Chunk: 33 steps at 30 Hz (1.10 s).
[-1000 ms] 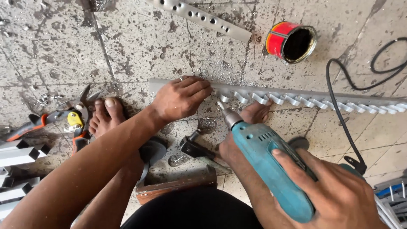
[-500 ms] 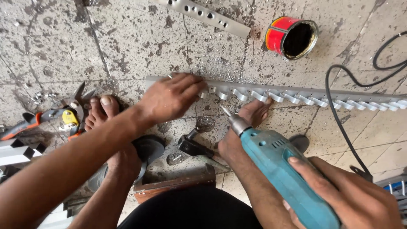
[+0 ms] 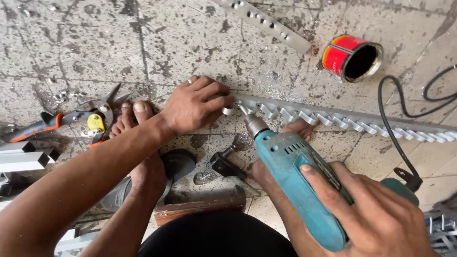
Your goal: Using a handheld power drill to create a series of holes in a long metal bar on a workshop floor.
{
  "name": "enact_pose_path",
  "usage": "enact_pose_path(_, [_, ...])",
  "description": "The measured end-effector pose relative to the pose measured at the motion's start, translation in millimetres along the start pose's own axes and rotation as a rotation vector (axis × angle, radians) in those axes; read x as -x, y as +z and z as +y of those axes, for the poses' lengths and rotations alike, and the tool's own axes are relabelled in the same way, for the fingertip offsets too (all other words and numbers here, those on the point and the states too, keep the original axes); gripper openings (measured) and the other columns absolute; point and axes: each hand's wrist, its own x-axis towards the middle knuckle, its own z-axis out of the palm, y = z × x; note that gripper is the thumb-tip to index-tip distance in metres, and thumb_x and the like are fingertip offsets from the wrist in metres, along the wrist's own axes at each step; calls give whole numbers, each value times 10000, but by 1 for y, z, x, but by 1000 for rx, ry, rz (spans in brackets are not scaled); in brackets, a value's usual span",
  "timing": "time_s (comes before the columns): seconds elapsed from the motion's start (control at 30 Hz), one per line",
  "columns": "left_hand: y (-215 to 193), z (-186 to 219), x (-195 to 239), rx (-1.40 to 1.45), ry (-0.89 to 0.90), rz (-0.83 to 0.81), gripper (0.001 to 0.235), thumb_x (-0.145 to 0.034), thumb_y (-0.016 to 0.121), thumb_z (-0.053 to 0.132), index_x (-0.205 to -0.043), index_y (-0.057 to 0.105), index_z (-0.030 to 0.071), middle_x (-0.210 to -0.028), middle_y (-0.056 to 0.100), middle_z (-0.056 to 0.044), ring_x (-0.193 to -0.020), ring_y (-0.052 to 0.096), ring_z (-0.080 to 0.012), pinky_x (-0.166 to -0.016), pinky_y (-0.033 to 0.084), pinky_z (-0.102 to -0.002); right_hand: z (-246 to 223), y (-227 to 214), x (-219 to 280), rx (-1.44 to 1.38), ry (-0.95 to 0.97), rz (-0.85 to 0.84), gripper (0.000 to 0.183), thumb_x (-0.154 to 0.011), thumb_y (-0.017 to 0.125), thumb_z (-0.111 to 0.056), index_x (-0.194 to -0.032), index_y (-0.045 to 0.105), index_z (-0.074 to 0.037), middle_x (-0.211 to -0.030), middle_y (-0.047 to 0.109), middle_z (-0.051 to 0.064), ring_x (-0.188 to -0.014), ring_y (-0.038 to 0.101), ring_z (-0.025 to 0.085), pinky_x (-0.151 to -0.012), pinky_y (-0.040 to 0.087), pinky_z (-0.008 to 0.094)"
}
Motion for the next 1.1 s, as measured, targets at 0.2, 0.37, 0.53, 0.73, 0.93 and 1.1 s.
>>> enact_pose_path(0.2, [1, -4, 0, 70, 30, 44, 253, -880, 643, 132, -1125, 581, 152, -1065, 626, -43, -869, 545, -184, -551, 491, -271, -10, -4, -8, 11, -2, 3, 623, -745, 487, -496, -1327, 553, -287, -1215, 615, 130, -798, 678, 296, -680, 547, 414])
enact_pose_path(0.37, [2, -5, 2, 30, 34, 51, 267, -882, 659, 153, -1134, 576, 184, -1056, 626, -20, -864, 549, -169, -558, 504, -250, -13, -5, -8, 48, -19, -35, 943, -567, 560, -847, -1338, 533, -304, -1238, 605, 154, -861, 679, 305, -731, 558, 411])
enact_pose_path(0.53, [3, -6, 3, 29, 31, 45, 318, -874, 679, 140, -1162, 559, 200, -1067, 620, -8, -859, 550, -155, -562, 519, -233, -13, -3, -8, 74, -10, -29, 737, -655, 577, -654, -1303, 556, -304, -1230, 615, 125, -861, 683, 283, -705, 568, 419])
enact_pose_path(0.73, [4, -6, 2, 4, 33, 14, 335, -858, 687, 173, -1164, 555, 210, -1080, 608, -9, -879, 543, -165, -587, 514, -247, -15, -6, -14, 91, -38, 42, 518, -802, 503, -339, -1312, 568, -274, -1196, 630, 110, -763, 682, 266, -692, 555, 388])
enact_pose_path(0.93, [2, -2, 1, 24, 15, 32, 318, -846, 689, 158, -1143, 575, 180, -1071, 613, -34, -881, 547, -185, -613, 506, -287, -38, -5, -24, 380, -252, 43, 662, -796, 286, -551, -1326, 465, -196, -1000, 637, 201, -659, 627, 238, -582, 532, 322])
enact_pose_path(1.1, [4, 1, -1, 34, 11, 76, 216, -852, 634, 78, -1054, 597, 146, -989, 641, -44, -769, 532, -173, -544, 478, -259, -45, -8, -34, 510, -393, 204, 387, -878, 351, -68, -1178, 591, -115, -845, 642, 250, -491, 496, 198, -510, 397, 301])
